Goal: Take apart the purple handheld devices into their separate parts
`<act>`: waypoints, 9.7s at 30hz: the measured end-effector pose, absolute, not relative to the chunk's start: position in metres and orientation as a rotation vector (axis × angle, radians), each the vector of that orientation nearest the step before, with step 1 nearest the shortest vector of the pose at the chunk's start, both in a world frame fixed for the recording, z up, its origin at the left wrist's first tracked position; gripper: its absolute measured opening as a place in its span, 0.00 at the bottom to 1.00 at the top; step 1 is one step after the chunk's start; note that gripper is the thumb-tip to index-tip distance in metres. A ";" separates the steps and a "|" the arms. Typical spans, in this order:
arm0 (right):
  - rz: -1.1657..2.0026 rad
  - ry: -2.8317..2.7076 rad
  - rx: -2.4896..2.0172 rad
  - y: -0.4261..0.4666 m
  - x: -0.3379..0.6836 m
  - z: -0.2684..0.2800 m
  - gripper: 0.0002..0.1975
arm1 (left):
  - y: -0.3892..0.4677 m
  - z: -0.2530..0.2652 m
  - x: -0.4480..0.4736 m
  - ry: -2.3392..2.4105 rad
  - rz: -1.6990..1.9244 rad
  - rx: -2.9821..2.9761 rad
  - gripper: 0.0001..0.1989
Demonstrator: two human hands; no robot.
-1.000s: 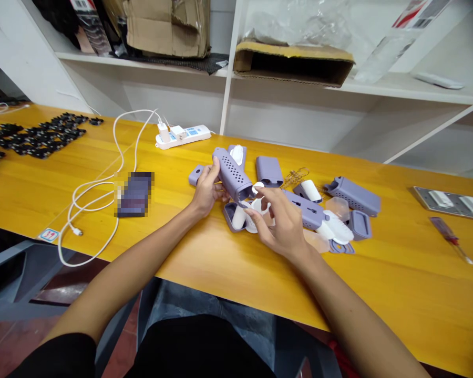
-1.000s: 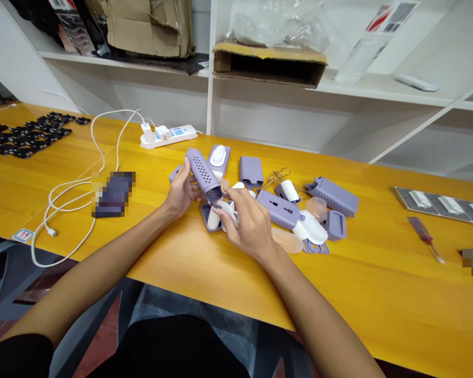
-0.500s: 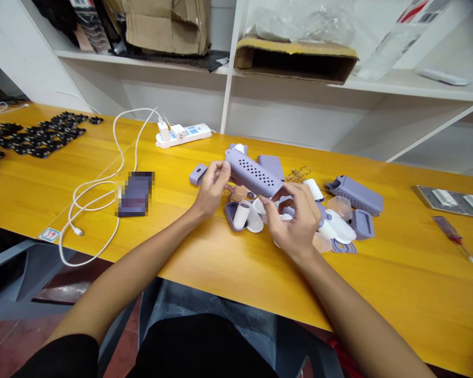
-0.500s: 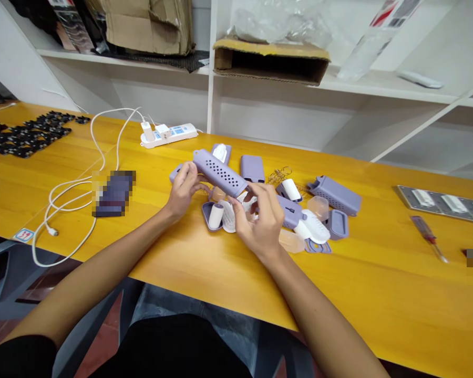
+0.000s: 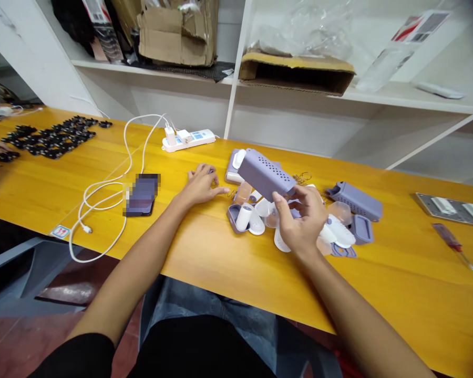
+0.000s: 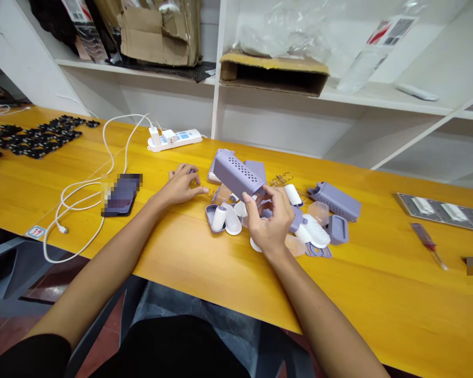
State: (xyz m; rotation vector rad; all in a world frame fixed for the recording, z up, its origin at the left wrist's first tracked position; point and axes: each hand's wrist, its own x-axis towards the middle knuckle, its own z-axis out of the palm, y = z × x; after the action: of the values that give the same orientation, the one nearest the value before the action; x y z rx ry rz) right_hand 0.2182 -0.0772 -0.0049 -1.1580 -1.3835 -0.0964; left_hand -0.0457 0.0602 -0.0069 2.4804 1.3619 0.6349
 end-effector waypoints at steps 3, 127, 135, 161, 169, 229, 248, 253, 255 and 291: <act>-0.072 -1.394 -1.165 -0.078 0.217 -0.007 0.13 | 0.069 -0.009 -0.057 1.306 0.553 2.514 0.17; 0.098 -1.778 -1.150 -0.072 0.235 0.001 0.19 | 0.052 0.003 -0.034 1.356 0.938 2.209 0.20; 0.093 -1.813 -1.144 -0.075 0.233 -0.001 0.18 | 0.053 0.000 -0.035 1.291 0.865 2.245 0.19; 0.124 -1.918 -1.112 -0.079 0.228 0.003 0.17 | 0.031 0.012 -0.027 1.035 0.987 2.637 0.25; 0.232 -2.042 -1.031 -0.089 0.223 0.010 0.20 | 0.012 0.006 -0.003 0.501 1.556 2.605 0.22; 0.324 -1.569 -1.104 -0.097 0.200 -0.003 0.11 | 0.000 0.007 0.008 0.423 0.938 1.554 0.27; 0.279 -1.480 -1.145 -0.098 0.199 0.000 0.14 | -0.001 0.019 0.004 0.324 0.987 1.659 0.20; 0.272 -1.494 -1.146 -0.099 0.200 0.000 0.13 | 0.000 0.017 0.003 0.299 0.990 1.679 0.19; 0.290 -1.490 -1.125 -0.099 0.200 0.001 0.12 | 0.000 0.017 0.003 0.291 0.981 1.690 0.18; 0.004 -1.813 -0.881 -0.095 0.204 0.007 0.18 | -0.004 0.016 0.006 0.444 0.953 1.518 0.25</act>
State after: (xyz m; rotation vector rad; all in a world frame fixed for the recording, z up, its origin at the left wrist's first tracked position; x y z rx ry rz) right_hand 0.2043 -0.0955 0.0073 -0.8806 -1.8129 0.0044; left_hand 0.0056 -0.0037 0.0160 1.5183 0.4439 0.9532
